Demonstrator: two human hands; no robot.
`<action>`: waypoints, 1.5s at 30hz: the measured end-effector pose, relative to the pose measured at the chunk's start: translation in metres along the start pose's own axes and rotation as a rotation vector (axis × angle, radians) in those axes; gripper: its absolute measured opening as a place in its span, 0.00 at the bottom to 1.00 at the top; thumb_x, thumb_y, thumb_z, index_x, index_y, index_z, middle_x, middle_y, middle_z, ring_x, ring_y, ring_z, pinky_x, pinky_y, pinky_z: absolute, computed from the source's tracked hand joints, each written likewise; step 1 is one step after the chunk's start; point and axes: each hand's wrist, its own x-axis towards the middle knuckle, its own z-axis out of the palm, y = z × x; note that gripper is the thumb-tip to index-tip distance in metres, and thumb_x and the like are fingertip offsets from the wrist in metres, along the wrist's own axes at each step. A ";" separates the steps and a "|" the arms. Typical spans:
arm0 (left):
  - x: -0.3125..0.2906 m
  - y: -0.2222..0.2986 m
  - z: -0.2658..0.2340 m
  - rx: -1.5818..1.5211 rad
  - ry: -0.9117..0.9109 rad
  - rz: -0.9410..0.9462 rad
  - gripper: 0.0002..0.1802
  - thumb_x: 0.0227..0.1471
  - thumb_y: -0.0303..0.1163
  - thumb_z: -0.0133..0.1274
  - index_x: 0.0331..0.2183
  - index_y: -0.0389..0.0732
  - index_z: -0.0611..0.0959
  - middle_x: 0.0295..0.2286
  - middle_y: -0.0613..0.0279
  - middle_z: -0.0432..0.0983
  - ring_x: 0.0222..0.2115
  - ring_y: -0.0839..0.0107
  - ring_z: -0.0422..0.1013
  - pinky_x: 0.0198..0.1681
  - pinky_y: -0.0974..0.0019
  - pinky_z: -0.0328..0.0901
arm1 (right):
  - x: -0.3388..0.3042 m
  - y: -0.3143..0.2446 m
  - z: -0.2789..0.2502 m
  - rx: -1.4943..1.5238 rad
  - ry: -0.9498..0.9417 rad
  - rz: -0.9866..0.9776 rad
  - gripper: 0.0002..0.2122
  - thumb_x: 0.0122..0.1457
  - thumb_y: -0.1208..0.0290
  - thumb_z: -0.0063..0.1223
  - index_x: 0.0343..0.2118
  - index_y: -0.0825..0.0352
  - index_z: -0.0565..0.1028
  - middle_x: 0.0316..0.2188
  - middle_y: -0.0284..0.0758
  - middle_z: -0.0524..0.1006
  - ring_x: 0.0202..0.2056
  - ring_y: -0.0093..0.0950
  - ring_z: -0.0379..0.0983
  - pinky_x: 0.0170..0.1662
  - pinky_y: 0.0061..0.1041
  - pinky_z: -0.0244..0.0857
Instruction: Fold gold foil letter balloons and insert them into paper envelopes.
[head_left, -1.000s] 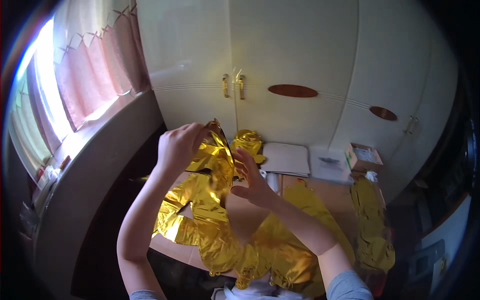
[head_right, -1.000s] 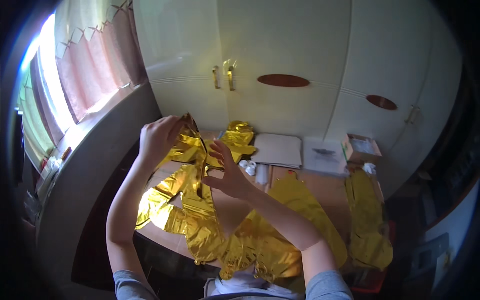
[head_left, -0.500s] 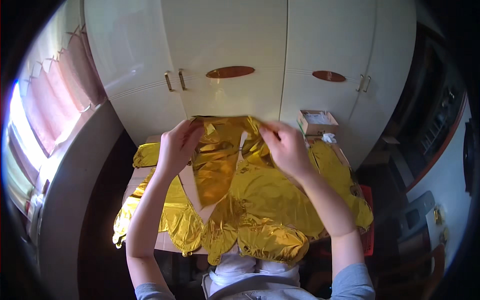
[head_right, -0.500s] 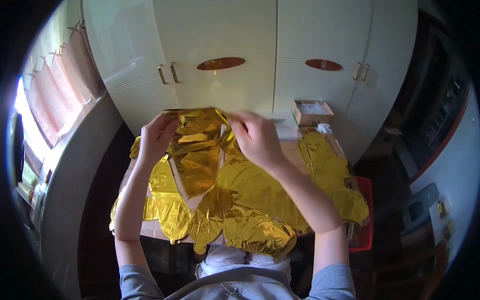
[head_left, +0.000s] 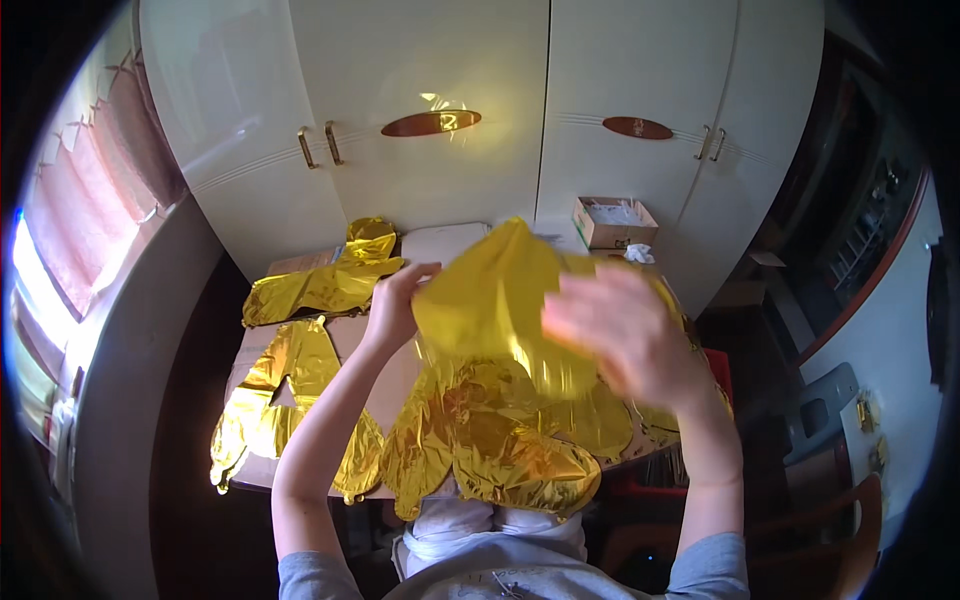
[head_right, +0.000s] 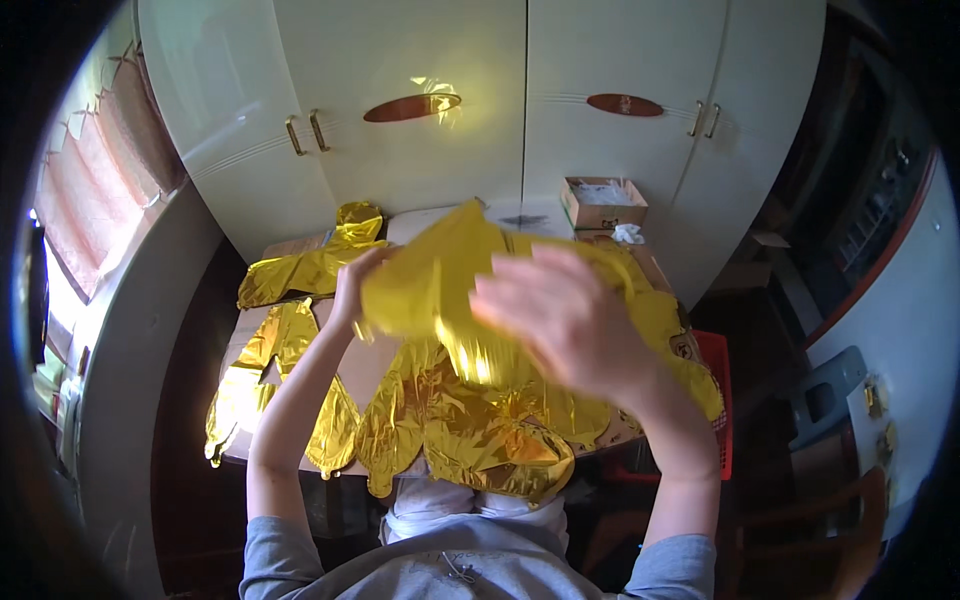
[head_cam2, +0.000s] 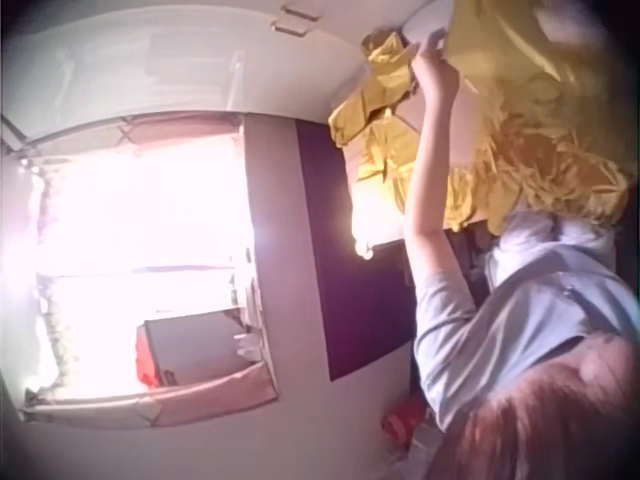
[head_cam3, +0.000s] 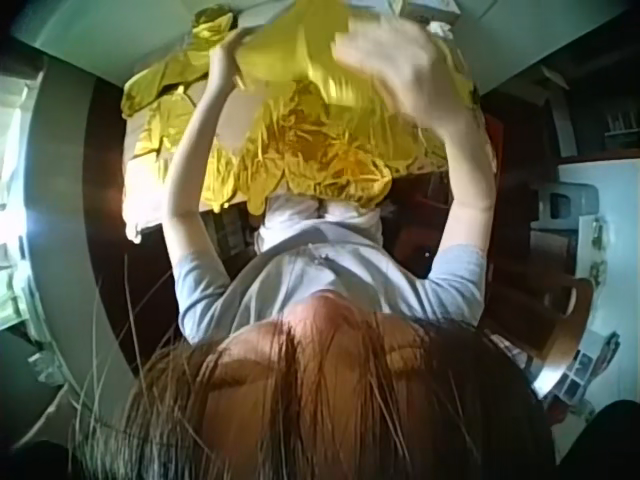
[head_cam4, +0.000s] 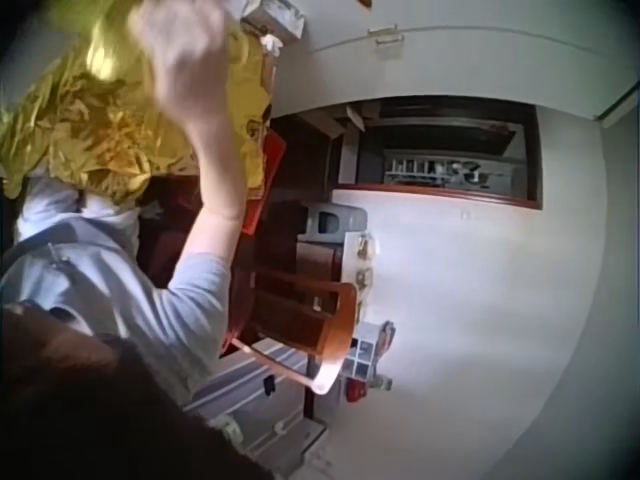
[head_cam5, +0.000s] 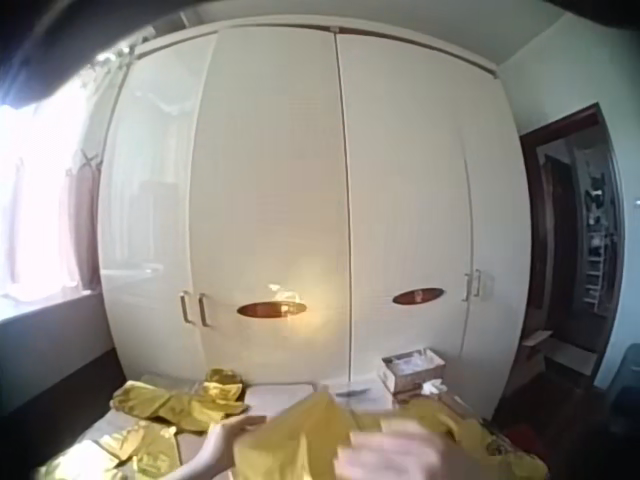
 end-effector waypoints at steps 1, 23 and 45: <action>-0.010 -0.003 0.006 0.013 -0.050 -0.017 0.13 0.47 0.24 0.55 0.39 0.40 0.81 0.32 0.56 0.81 0.26 0.68 0.77 0.28 0.67 0.70 | -0.021 -0.014 0.001 -0.010 -0.070 -0.006 0.11 0.53 0.76 0.53 0.40 0.59 0.79 0.43 0.30 0.78 0.50 0.28 0.71 0.57 0.41 0.59; -0.115 -0.019 0.062 0.327 -0.461 0.194 0.21 0.47 0.39 0.52 0.43 0.40 0.77 0.48 0.52 0.72 0.54 0.48 0.63 0.58 0.54 0.58 | -0.201 -0.113 0.117 0.121 -0.434 0.227 0.13 0.56 0.69 0.48 0.45 0.59 0.76 0.47 0.28 0.75 0.52 0.24 0.68 0.57 0.37 0.58; -0.124 -0.025 0.078 0.527 -0.699 0.189 0.40 0.48 0.60 0.48 0.56 0.43 0.69 0.57 0.48 0.59 0.60 0.45 0.51 0.60 0.35 0.43 | -0.289 -0.179 0.132 0.761 0.685 1.600 0.26 0.53 0.62 0.57 0.51 0.64 0.60 0.49 0.42 0.64 0.48 0.37 0.66 0.50 0.35 0.61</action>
